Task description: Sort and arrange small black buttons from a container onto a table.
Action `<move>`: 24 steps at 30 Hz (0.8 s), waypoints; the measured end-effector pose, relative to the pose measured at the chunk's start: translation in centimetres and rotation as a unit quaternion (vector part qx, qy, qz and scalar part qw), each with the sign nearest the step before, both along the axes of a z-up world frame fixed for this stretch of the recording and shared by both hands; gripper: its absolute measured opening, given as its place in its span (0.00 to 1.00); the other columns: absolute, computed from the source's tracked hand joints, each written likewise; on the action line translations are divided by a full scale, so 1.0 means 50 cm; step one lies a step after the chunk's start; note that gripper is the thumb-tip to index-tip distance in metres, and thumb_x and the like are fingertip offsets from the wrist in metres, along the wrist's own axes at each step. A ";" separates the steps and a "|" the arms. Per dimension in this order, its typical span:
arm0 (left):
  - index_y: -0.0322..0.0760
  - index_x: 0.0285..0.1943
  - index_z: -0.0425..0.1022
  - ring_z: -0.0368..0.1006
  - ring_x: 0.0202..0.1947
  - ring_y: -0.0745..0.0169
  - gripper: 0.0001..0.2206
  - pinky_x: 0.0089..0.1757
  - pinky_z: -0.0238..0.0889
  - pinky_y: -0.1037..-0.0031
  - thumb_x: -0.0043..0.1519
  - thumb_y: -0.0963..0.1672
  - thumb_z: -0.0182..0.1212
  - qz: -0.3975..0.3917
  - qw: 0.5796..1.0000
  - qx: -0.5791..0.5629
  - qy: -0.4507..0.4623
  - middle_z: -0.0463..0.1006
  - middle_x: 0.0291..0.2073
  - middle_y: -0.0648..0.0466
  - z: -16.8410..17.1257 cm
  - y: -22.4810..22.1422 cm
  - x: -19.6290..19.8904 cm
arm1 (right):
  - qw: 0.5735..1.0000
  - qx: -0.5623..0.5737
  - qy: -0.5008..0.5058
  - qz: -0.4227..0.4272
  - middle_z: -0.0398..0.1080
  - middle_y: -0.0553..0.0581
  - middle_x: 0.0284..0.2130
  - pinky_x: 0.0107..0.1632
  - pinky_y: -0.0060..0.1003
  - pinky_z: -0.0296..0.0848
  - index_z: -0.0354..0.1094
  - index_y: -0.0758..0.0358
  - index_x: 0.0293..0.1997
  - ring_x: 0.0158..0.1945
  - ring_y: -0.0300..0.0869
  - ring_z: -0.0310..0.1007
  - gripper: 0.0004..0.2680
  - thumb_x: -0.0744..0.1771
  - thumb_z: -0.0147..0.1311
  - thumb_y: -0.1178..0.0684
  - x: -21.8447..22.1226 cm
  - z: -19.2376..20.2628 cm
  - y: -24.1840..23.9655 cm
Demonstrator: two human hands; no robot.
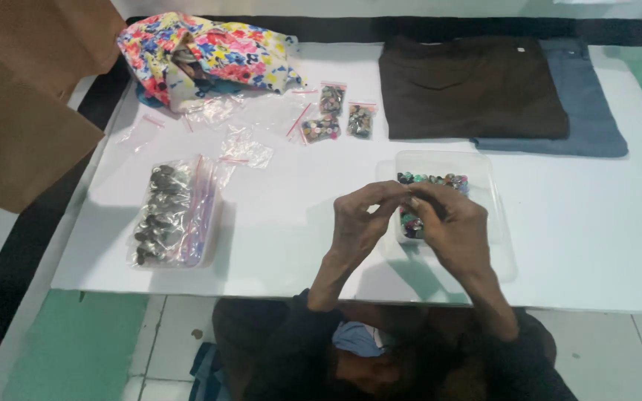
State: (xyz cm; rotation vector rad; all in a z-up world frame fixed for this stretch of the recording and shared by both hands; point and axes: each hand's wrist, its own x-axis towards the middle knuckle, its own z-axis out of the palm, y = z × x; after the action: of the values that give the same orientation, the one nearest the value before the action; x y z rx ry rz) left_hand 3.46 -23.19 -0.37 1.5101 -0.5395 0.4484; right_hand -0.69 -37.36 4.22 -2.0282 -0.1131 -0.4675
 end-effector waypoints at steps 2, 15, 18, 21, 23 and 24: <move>0.43 0.41 0.85 0.81 0.33 0.46 0.07 0.33 0.79 0.67 0.60 0.37 0.69 0.038 0.999 0.012 -0.008 0.85 0.31 0.51 -0.028 0.053 -0.006 | 1.000 -0.010 -0.017 0.018 0.78 0.73 0.38 0.32 0.44 0.82 0.78 0.68 0.46 0.36 0.62 0.81 0.07 0.66 0.59 0.66 0.011 -0.063 0.039; 0.47 0.41 0.86 0.81 0.33 0.51 0.10 0.41 0.75 0.67 0.57 0.37 0.70 0.167 0.957 0.210 0.114 0.85 0.29 0.52 -0.190 0.247 0.075 | 0.982 -0.185 -0.024 0.035 0.78 0.54 0.40 0.42 0.38 0.78 0.77 0.56 0.46 0.43 0.47 0.79 0.04 0.69 0.57 0.54 0.162 -0.300 0.216; 0.43 0.45 0.84 0.82 0.36 0.45 0.10 0.42 0.74 0.60 0.57 0.37 0.70 0.147 0.964 0.194 0.111 0.85 0.30 0.48 -0.188 0.254 0.075 | 0.975 -0.220 -0.009 0.034 0.78 0.57 0.44 0.46 0.42 0.76 0.77 0.58 0.48 0.46 0.51 0.77 0.06 0.70 0.57 0.51 0.159 -0.282 0.219; 0.47 0.56 0.80 0.80 0.45 0.44 0.17 0.49 0.68 0.56 0.60 0.37 0.68 0.142 0.957 0.219 0.122 0.85 0.37 0.49 -0.233 0.258 0.073 | 0.990 -0.121 0.038 0.056 0.76 0.57 0.49 0.49 0.43 0.76 0.75 0.56 0.55 0.50 0.52 0.75 0.10 0.69 0.59 0.49 0.147 -0.281 0.212; 0.50 0.61 0.76 0.79 0.48 0.47 0.19 0.51 0.66 0.58 0.61 0.39 0.67 0.137 0.950 0.245 0.135 0.85 0.42 0.51 -0.248 0.259 0.079 | 0.991 -0.106 0.057 0.057 0.75 0.57 0.50 0.50 0.44 0.76 0.74 0.56 0.56 0.52 0.53 0.75 0.11 0.68 0.60 0.49 0.152 -0.288 0.209; 0.53 0.66 0.72 0.77 0.51 0.50 0.23 0.53 0.65 0.61 0.62 0.40 0.67 0.133 0.942 0.273 0.145 0.84 0.46 0.52 -0.253 0.261 0.084 | 0.992 -0.088 0.073 0.060 0.75 0.58 0.52 0.50 0.45 0.77 0.74 0.55 0.58 0.53 0.54 0.74 0.13 0.68 0.61 0.49 0.156 -0.291 0.208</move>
State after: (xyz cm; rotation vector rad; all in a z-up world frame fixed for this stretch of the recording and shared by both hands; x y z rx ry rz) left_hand 7.68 -10.15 -13.04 2.1570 -0.2297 0.2815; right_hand 7.11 -26.97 -10.32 -2.2064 -0.1901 -0.2391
